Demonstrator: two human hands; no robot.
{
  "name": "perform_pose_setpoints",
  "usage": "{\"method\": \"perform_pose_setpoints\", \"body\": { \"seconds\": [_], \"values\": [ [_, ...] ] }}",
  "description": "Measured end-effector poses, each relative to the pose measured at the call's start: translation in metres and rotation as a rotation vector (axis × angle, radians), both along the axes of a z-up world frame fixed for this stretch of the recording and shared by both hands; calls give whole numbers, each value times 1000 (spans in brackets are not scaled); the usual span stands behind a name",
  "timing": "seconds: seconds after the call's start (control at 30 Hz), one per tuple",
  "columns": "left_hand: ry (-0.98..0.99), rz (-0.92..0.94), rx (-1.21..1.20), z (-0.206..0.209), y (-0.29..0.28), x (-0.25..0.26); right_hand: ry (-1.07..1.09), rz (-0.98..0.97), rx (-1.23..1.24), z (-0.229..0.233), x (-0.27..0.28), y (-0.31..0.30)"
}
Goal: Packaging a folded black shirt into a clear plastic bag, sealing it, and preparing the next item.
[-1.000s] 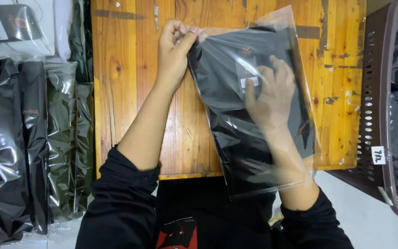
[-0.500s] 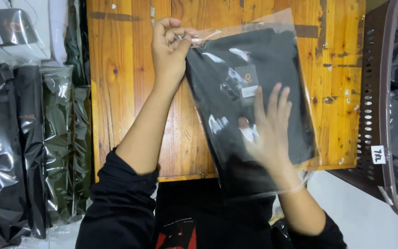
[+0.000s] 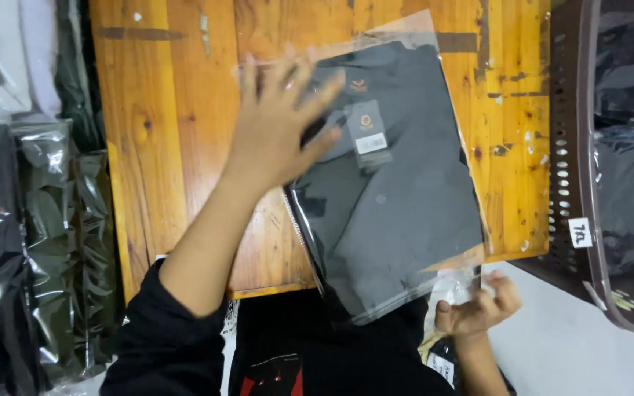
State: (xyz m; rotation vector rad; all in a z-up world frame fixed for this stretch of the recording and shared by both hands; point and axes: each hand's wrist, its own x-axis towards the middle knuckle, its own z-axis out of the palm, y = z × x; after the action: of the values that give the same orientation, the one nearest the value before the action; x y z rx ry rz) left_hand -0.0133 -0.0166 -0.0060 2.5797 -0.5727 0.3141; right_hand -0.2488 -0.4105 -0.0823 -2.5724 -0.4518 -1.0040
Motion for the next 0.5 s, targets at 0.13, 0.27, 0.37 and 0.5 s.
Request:
{"method": "perform_pose_setpoints", "body": {
  "seconds": [0.13,0.27,0.37,0.5],
  "values": [
    [-2,-100,127,-12,-6,-14,-112,77,-43,60,52,24],
    [167,15,5,-8,4,-28,332,161,84,91,97,28],
    [246,200,110,-7,-1,-63,848,-15,-121,55,116,29],
    [133,324,126,-2,-11,-116,755,13,11,70,108,30]
  ]
}}
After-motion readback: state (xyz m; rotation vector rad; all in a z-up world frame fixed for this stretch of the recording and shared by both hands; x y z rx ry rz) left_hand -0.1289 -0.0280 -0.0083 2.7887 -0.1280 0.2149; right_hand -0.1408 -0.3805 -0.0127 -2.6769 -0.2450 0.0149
